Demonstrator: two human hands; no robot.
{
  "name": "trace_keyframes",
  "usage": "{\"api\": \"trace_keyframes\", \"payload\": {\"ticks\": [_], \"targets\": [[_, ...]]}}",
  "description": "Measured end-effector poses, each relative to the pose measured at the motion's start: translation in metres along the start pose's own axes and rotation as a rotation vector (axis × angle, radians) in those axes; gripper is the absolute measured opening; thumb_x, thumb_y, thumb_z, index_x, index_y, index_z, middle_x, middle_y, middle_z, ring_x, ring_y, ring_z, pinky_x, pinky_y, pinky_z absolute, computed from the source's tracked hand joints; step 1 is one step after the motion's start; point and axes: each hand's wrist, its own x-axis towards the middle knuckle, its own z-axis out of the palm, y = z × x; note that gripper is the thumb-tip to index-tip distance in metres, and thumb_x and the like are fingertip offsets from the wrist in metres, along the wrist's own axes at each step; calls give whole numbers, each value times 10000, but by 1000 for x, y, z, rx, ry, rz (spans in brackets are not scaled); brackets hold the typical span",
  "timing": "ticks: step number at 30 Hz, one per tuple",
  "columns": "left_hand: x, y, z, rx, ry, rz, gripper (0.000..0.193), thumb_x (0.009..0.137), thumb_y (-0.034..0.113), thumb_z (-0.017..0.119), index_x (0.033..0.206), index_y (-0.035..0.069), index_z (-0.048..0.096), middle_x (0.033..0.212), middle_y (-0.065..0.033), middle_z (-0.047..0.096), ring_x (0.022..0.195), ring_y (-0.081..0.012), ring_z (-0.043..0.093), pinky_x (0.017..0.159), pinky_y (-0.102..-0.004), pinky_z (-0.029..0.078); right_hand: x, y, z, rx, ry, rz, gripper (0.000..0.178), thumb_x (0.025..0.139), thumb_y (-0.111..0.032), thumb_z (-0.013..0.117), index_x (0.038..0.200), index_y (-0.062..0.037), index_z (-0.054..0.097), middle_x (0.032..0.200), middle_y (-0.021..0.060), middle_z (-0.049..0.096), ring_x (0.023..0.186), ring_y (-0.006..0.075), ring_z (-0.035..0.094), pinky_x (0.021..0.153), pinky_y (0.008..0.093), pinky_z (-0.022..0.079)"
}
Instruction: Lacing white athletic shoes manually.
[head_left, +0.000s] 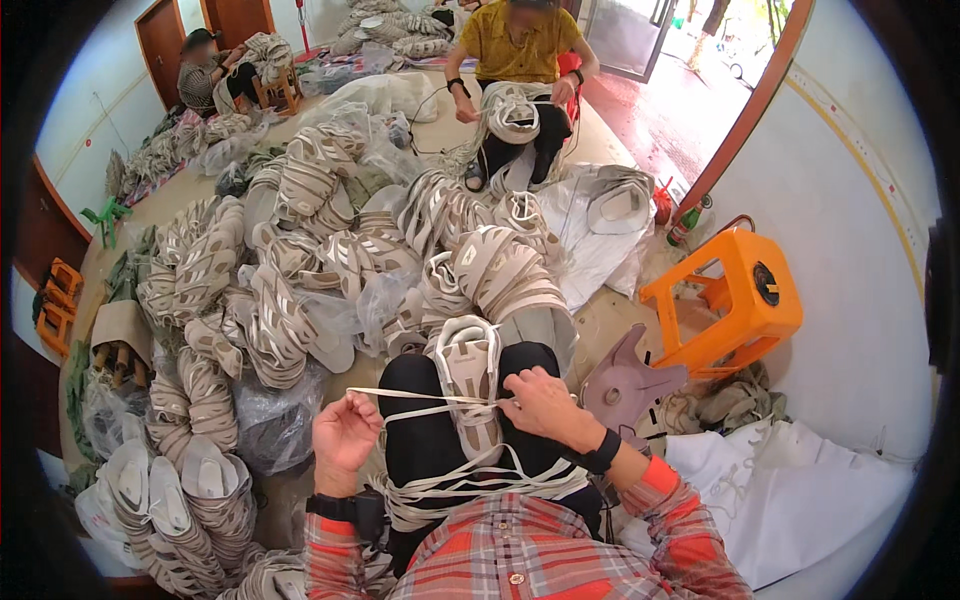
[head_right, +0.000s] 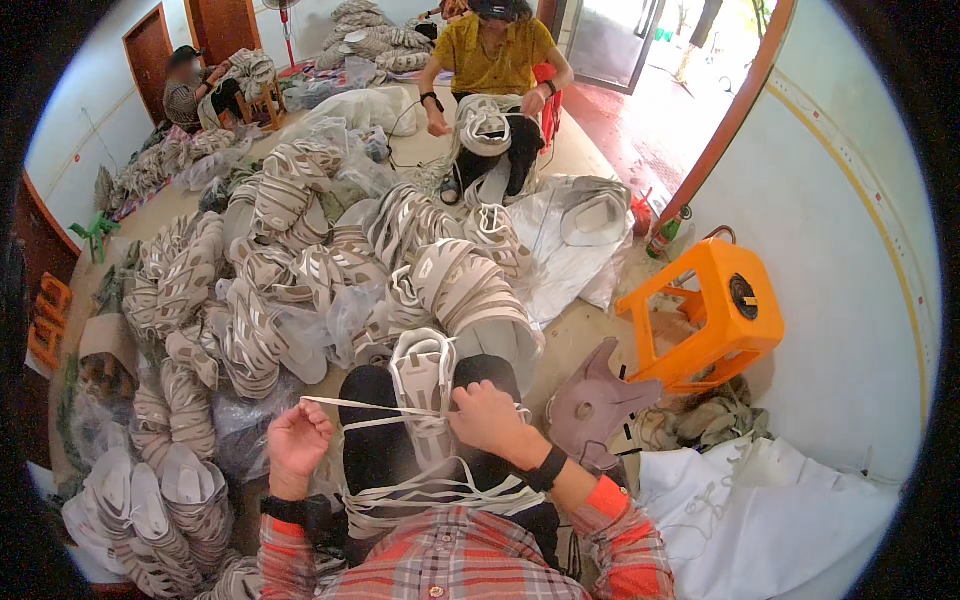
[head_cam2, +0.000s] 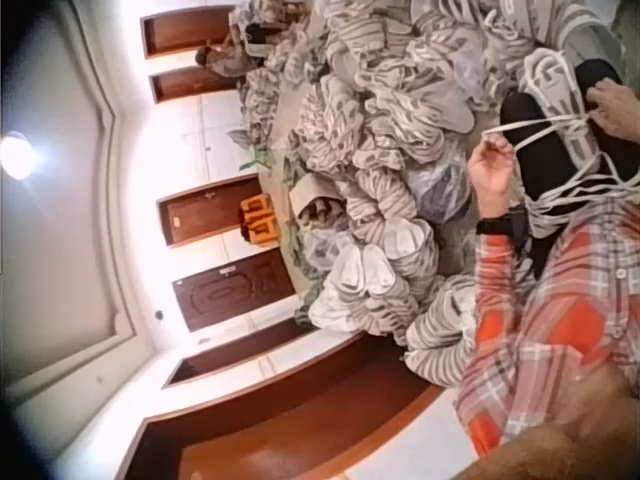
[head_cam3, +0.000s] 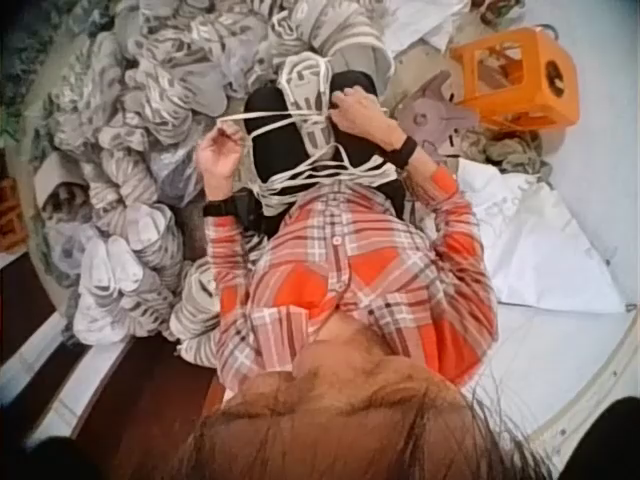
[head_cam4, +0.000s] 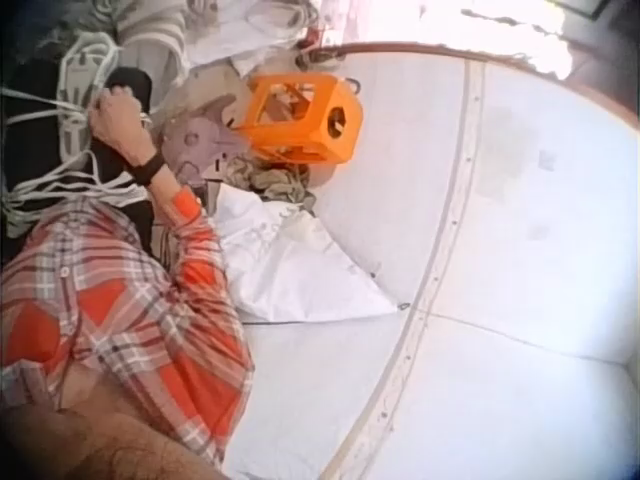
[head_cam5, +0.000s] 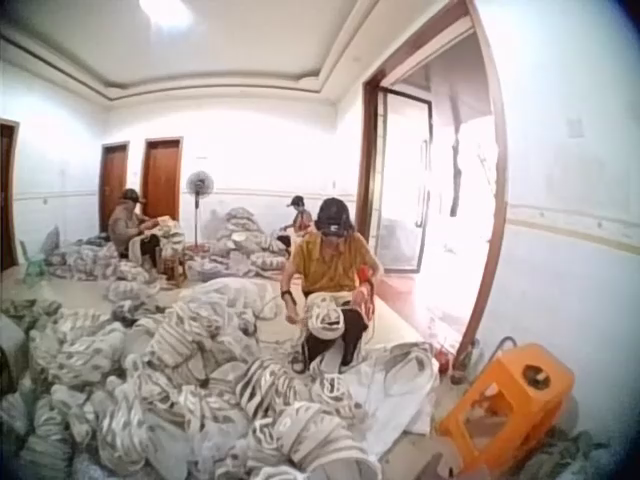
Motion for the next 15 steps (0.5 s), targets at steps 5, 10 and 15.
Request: {"api": "trace_keyframes", "payload": {"ticks": [5,10,15], "targets": [[3,-11,-3,-98,-28,40,106,848,98,472,863,21,544,801,-57,536,726,-177,490,686,-306,398,7,19,10,-31,-120,36,315,760,-307,569,654,-23,656,661,156,619,739,331,544,680,420,426],[4,-10,-9,-135,3,71,110,846,90,468,864,18,550,804,-62,544,733,-178,504,694,-309,405,8,16,7,-45,-109,93,245,726,-258,566,659,-54,685,657,154,622,717,338,526,673,421,413],[-3,21,-12,-205,-60,237,101,830,74,484,860,12,558,824,-76,570,754,-191,541,711,-319,432,0,19,-21,125,-216,16,199,695,-271,650,637,-83,678,621,106,598,706,296,499,677,386,396]]}}
